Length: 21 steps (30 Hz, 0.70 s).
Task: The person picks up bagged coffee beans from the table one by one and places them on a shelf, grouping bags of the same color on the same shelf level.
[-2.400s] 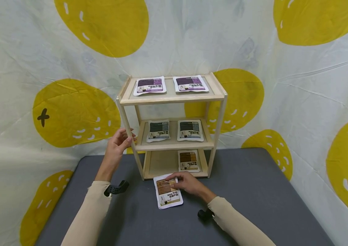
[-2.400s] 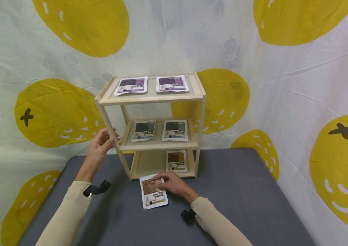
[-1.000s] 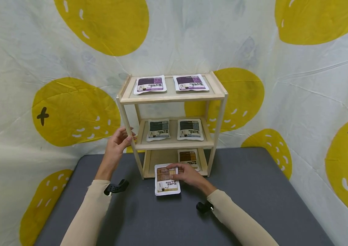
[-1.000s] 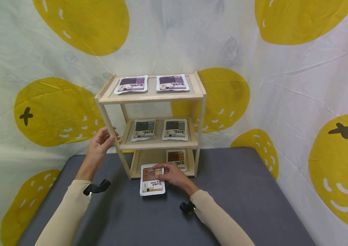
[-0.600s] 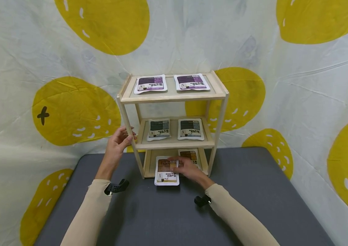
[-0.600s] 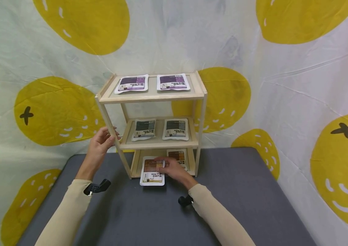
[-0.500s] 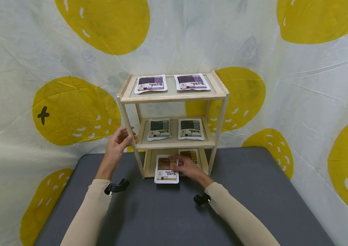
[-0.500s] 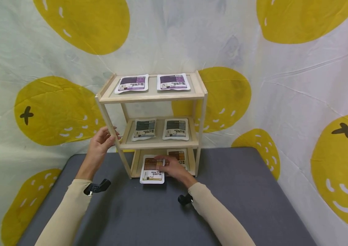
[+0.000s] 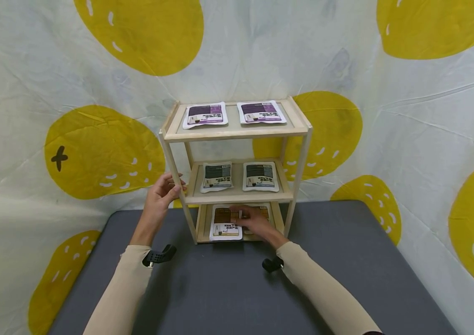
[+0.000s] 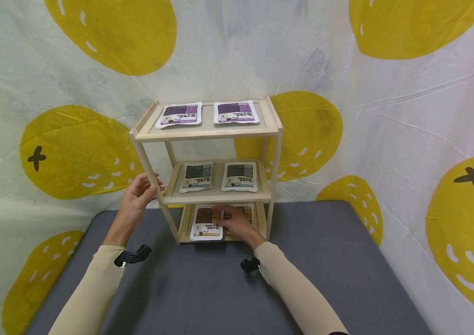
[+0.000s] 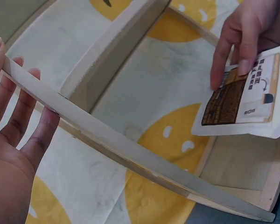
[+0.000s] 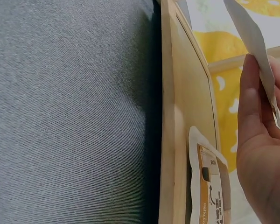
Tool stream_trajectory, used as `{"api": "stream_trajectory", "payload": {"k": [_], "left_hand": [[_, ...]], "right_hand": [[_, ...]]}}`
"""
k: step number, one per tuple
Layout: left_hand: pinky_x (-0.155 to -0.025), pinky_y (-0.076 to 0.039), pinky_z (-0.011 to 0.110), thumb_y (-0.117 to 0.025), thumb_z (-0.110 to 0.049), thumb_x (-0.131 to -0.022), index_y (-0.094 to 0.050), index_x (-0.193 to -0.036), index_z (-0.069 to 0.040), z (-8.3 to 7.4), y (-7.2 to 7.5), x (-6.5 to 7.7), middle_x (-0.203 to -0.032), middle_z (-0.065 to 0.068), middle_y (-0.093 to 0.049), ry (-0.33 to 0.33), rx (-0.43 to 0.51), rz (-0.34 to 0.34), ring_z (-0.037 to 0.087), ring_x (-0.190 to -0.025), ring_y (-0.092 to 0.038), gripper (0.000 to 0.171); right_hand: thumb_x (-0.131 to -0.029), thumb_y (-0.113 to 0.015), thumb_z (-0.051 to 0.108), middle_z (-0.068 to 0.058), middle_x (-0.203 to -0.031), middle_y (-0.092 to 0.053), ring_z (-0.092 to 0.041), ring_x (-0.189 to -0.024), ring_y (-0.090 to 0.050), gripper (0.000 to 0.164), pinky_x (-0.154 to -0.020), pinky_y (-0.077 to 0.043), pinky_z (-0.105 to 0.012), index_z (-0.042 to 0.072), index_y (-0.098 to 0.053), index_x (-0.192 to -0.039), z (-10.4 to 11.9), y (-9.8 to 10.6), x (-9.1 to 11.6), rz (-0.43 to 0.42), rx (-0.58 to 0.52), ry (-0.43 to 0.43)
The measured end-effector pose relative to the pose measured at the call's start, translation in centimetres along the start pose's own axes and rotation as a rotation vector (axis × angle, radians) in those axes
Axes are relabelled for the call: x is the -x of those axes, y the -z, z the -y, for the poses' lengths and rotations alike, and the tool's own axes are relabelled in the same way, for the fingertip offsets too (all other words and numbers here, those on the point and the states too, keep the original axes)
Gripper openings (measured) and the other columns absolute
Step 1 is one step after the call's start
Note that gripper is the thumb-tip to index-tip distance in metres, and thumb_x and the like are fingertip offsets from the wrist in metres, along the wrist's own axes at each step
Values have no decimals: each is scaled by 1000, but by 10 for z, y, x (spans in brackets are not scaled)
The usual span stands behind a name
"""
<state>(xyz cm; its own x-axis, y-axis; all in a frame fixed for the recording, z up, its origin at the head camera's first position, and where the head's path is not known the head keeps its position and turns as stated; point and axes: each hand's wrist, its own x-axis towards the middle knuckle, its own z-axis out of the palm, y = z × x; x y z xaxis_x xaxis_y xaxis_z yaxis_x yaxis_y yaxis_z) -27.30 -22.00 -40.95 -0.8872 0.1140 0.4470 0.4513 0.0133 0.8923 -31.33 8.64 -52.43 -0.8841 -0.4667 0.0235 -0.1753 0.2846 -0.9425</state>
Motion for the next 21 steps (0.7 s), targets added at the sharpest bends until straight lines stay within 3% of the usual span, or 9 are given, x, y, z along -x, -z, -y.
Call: {"api": "stream_trajectory", "payload": {"k": [5, 11, 16, 21], "left_hand": [[-89, -56, 26, -58, -13, -104, -50, -140, 2, -1, -1, 0, -113, 4, -65, 7, -2, -3, 25, -105, -64, 40], [-89, -56, 26, -58, -13, -104, -48, -141, 6, -1, -1, 0, -111, -1, -65, 7, -4, -6, 29, -106, -64, 42], [-90, -56, 27, -59, -15, -104, -54, -138, -3, -1, -1, 0, -114, 7, -64, 21, -17, -19, 26, -107, -64, 37], [-91, -55, 29, -60, -16, -103, -57, -135, -10, -2, -2, 0, -122, 29, -56, 25, -12, -22, 27, -108, -64, 32]], "right_hand": [[-100, -66, 27, -2, -151, -51, -29, -137, -49, 48, -102, -48, -50, 19, -55, -146, 2, 3, -4, 20, 28, 26], [-101, -66, 29, -4, -151, -51, -27, -129, -56, 50, -101, -50, -48, 16, -54, -147, 4, 3, -9, 24, 0, 7], [-100, -67, 30, -6, -151, -51, -26, -127, -57, 50, -100, -50, -46, 16, -56, -146, 2, 2, -13, 5, -9, -12], [-99, -68, 28, -5, -153, -48, -28, -132, -53, 49, -106, -45, -51, 19, -56, -146, 3, 2, -15, 26, -46, -28]]}}
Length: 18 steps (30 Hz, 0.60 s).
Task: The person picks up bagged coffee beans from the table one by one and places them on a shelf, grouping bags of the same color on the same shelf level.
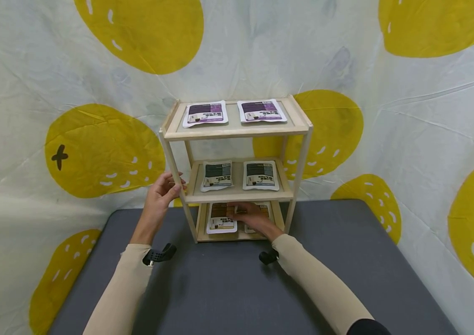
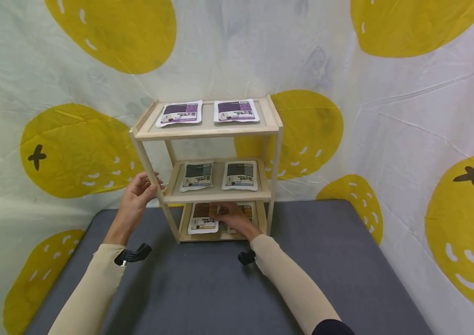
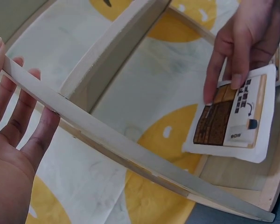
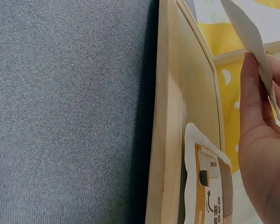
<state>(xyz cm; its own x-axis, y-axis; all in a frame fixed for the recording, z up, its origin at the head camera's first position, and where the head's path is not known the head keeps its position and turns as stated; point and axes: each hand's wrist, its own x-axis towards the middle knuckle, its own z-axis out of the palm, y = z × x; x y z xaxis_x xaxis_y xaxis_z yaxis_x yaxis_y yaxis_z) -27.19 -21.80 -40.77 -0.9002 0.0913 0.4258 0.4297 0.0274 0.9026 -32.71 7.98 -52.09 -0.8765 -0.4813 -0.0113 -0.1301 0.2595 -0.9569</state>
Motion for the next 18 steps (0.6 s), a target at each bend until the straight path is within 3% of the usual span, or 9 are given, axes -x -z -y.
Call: {"api": "stream_trajectory", "payload": {"k": [4, 13, 18], "left_hand": [[-91, -56, 28, -59, -16, -104, -55, -136, -6, 0, 0, 0, -123, 32, -55, -14, 8, 12, 29, -108, -64, 34], [-90, -56, 27, -59, -14, -104, -48, -140, 5, 1, 0, -1, -121, 27, -58, -15, -7, 9, 29, -107, -64, 42], [-90, -56, 27, -59, -14, -104, -47, -140, 6, 0, 0, 0, -119, 24, -60, -17, -14, 6, 29, -107, -64, 43]], "right_hand": [[-99, -69, 27, -6, -152, -49, -28, -131, -54, 47, -105, -47, -50, 21, -58, -144, 0, -3, -2, -16, -13, -4], [-99, -69, 26, -16, -129, -60, -24, -100, -62, 45, -89, -52, -49, 16, -60, -141, -2, -7, -6, -73, -27, -15], [-100, -67, 22, -17, -138, -55, -28, -113, -61, 46, -95, -51, -51, 13, -58, -144, -2, -7, -7, -73, -7, -40]]}}
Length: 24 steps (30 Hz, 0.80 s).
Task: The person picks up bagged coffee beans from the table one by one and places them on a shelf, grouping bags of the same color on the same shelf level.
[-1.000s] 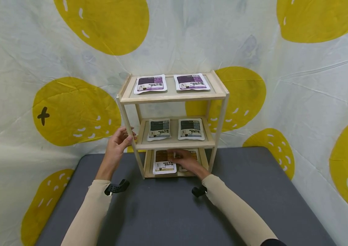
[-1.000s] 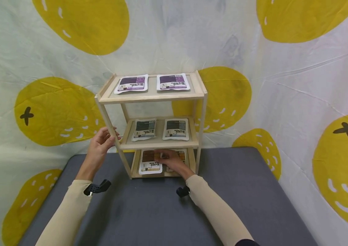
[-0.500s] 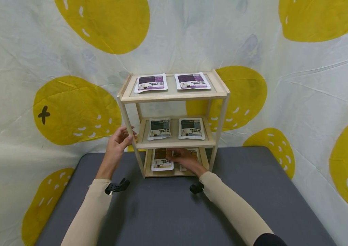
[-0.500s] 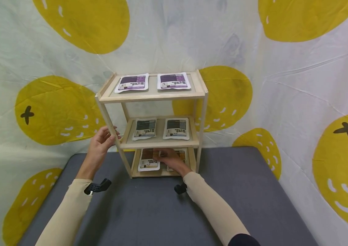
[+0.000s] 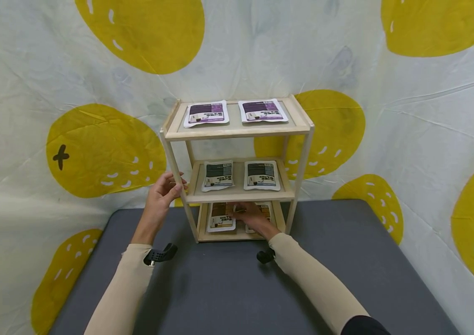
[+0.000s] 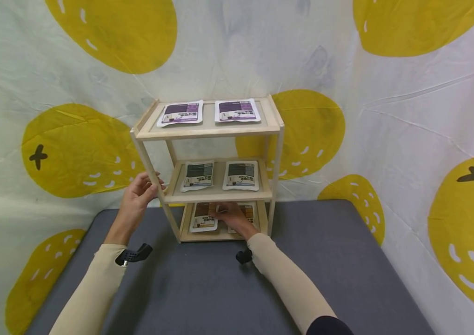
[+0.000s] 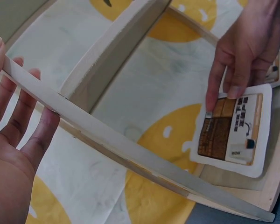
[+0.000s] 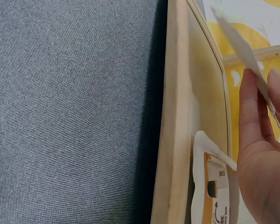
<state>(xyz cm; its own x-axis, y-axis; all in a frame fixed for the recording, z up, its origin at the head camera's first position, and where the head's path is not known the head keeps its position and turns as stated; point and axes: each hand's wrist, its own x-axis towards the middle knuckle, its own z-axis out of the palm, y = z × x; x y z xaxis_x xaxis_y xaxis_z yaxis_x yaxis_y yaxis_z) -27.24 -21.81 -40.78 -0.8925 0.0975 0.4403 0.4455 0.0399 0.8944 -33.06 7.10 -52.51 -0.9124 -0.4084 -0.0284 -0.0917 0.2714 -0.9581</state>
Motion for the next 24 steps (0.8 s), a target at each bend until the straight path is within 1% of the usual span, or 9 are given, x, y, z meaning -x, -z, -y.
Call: {"api": "stream_trajectory", "payload": {"k": [4, 7, 10, 14, 18, 22, 24], "left_hand": [[-89, -56, 27, -59, -15, -104, -51, -139, 3, 0, 0, 0, -118, 25, -59, -6, -1, -4, 32, -107, -64, 40], [-88, -57, 27, -59, -15, -103, -54, -138, -1, 0, 0, 0, -119, 29, -58, -13, -3, -5, 35, -107, -64, 37], [-87, -57, 27, -59, -14, -103, -54, -137, -2, 0, 1, 0, -119, 29, -58, -17, -3, -2, 37, -107, -63, 36], [-87, -57, 27, -59, -14, -103, -54, -138, -3, 1, 1, 1, -119, 28, -58, -12, -1, 1, 38, -108, -63, 36], [-88, -56, 27, -59, -16, -104, -55, -138, -5, 2, 1, 0, -120, 28, -58, -2, -2, 2, 36, -108, -63, 36], [-88, -56, 27, -59, -15, -104, -54, -138, -3, 2, 1, 0, -120, 30, -57, -3, -1, 5, 33, -107, -64, 37], [-87, -56, 27, -59, -15, -104, -53, -138, -1, 1, 1, 0, -119, 30, -57, -3, -1, 3, 30, -106, -64, 38]], "right_hand": [[-100, -67, 19, -14, -143, -54, -30, -124, -56, 46, -98, -50, -50, 12, -57, -145, -2, -1, -2, -1, 31, -5], [-100, -67, 17, -14, -143, -55, -33, -126, -54, 47, -98, -50, -51, 11, -55, -145, -4, -1, -3, 5, 25, -5], [-100, -67, 17, -14, -143, -54, -34, -128, -52, 48, -99, -50, -52, 11, -55, -146, -5, -2, -4, 6, 19, -5], [-100, -67, 18, -17, -142, -54, -34, -127, -54, 48, -97, -51, -51, 10, -55, -146, -6, -3, -5, -6, 29, 0], [-99, -69, 18, -19, -141, -55, -35, -124, -58, 48, -95, -53, -50, 9, -57, -144, -5, -4, -5, -30, 42, -8], [-97, -71, 17, -19, -141, -55, -35, -122, -60, 48, -93, -54, -48, 8, -58, -142, -4, -5, -6, -59, 56, -34], [-97, -71, 18, -19, -139, -56, -34, -121, -60, 48, -92, -55, -47, 7, -58, -142, -4, -5, -6, -72, 87, -42]]}}
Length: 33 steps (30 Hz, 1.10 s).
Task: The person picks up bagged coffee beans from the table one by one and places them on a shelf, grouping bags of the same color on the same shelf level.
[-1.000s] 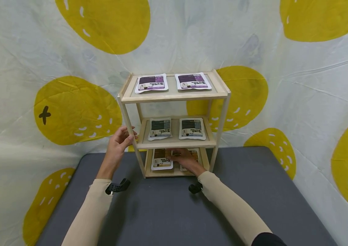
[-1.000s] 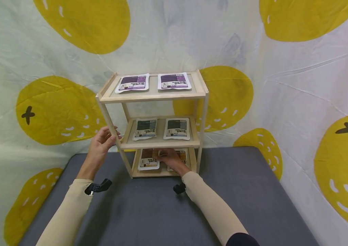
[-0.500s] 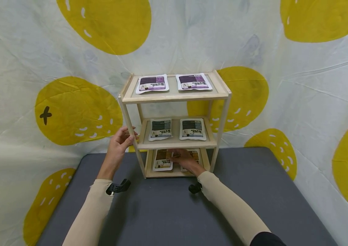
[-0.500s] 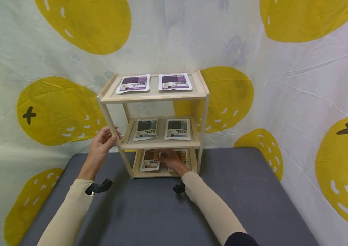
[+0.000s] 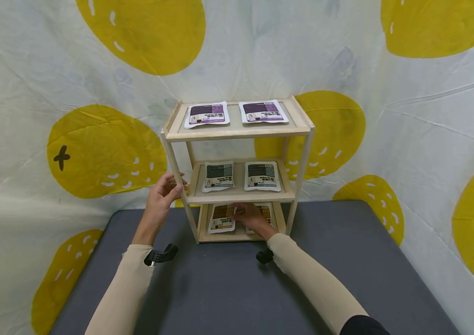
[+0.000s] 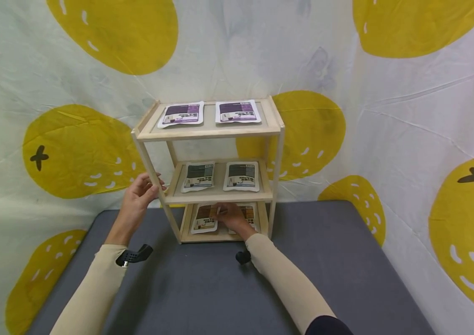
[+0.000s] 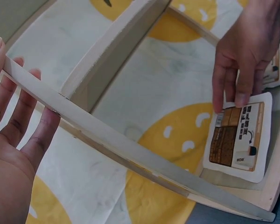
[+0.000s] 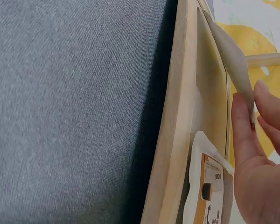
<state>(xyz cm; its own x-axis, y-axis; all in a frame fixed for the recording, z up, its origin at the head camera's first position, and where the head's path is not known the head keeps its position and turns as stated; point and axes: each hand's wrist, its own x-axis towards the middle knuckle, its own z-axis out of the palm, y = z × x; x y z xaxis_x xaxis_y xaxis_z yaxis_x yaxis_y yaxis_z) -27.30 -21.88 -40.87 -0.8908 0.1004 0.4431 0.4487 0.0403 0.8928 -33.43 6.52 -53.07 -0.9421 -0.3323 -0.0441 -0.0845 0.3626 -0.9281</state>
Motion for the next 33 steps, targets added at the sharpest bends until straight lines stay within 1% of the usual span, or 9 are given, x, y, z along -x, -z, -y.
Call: {"api": "stream_trajectory", "payload": {"k": [4, 7, 11, 17, 21, 23, 25, 28, 33], "left_hand": [[-87, -56, 27, -59, -15, -103, -51, -139, 2, -1, 0, 0, -118, 28, -58, 3, 3, 0, 27, -104, -65, 40], [-87, -56, 27, -59, -15, -104, -50, -140, 3, -1, 1, 0, -119, 26, -58, 8, 2, 1, 29, -106, -64, 41], [-89, -56, 27, -59, -15, -104, -53, -139, -2, -1, 1, -1, -121, 29, -57, 17, -1, -2, 37, -109, -61, 38], [-91, -55, 26, -60, -16, -103, -56, -137, -8, 0, 0, -3, -122, 30, -56, 19, -26, -6, 38, -112, -59, 35], [-90, -55, 27, -59, -14, -104, -53, -139, -3, -1, 1, -2, -117, 14, -63, 11, 1, 0, 39, -110, -60, 37], [-89, -56, 27, -58, -12, -104, -52, -140, 0, -1, 2, 0, -116, 12, -65, 6, 12, -3, 39, -109, -61, 39], [-88, -57, 27, -59, -11, -103, -52, -140, 0, -1, 2, 1, -115, 8, -65, 8, 14, -12, 38, -109, -63, 40], [-89, -57, 29, -60, -12, -103, -52, -140, 0, -2, 3, 2, -118, 13, -64, 11, 19, -20, 38, -111, -63, 40], [-91, -57, 32, -61, -16, -103, -53, -140, -5, -1, 7, 10, -123, 9, -61, 32, -17, -28, 26, -112, -63, 39]], "right_hand": [[-96, -72, 21, -19, -135, -58, -33, -116, -63, 52, -90, -55, -47, 6, -56, -144, -1, 0, 0, -14, 68, -5], [-97, -72, 21, -19, -133, -59, -33, -114, -63, 55, -91, -54, -48, 6, -53, -146, 0, 1, 0, -3, 105, -3], [-98, -70, 22, -19, -133, -59, -33, -115, -62, 57, -94, -53, -49, 6, -49, -149, 3, 3, 2, 13, 158, 11], [-99, -68, 22, -21, -138, -58, -35, -120, -61, 58, -95, -53, -50, 9, -47, -152, 8, 7, 4, 39, 210, 5], [-101, -65, 23, -22, -142, -56, -36, -123, -60, 57, -95, -53, -51, 11, -45, -153, 11, 9, 7, 70, 204, -11], [-102, -64, 25, -20, -140, -57, -35, -121, -61, 55, -94, -54, -50, 10, -46, -152, 12, 9, 9, 81, 216, -10], [-103, -62, 26, -18, -137, -59, -33, -118, -62, 53, -93, -54, -50, 9, -48, -151, 13, 9, 11, 89, 244, 3], [-104, -60, 30, -14, -131, -63, -29, -115, -64, 52, -91, -54, -48, 10, -49, -150, 18, 10, 15, 105, 298, 33], [-105, -58, 35, -12, -130, -64, -28, -116, -64, 54, -90, -55, -46, 9, -48, -151, 33, 15, 28, 162, 379, 97]]}}
